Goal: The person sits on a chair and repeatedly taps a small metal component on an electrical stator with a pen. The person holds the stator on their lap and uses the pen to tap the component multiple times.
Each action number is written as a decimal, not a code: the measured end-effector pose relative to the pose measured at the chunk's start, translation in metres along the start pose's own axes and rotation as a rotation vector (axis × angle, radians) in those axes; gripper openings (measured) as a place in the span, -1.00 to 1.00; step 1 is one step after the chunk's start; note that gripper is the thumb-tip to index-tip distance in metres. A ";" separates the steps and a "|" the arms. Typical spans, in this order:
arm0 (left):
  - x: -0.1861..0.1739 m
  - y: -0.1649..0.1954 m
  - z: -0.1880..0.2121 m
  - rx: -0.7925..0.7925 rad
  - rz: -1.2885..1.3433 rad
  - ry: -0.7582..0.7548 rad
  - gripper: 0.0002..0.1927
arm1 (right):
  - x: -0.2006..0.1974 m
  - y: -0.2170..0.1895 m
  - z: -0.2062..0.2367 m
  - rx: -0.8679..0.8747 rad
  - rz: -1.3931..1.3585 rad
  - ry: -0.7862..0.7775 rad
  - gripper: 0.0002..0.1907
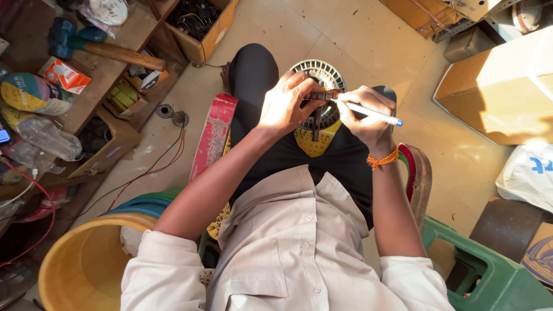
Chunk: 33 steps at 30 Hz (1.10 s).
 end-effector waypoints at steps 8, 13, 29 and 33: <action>0.003 -0.002 0.003 -0.029 0.112 -0.033 -0.75 | -0.001 0.005 0.004 -0.046 -0.015 -0.065 -0.89; 0.003 -0.001 0.004 -0.025 0.079 -0.032 -0.74 | 0.001 0.008 0.005 -0.012 -0.049 -0.056 -0.89; 0.003 0.001 0.004 -0.048 0.079 -0.056 -0.74 | -0.002 0.006 0.005 -0.059 -0.031 -0.088 -0.90; 0.002 0.001 0.004 -0.044 0.067 -0.048 -0.72 | -0.001 0.007 0.005 -0.021 -0.055 -0.071 -0.91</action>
Point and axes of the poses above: each hand's wrist, its own z-axis away from the middle knuckle, its own x-axis out of the palm, y = z × x, the point moved 1 cm from there along -z, towards the middle knuckle
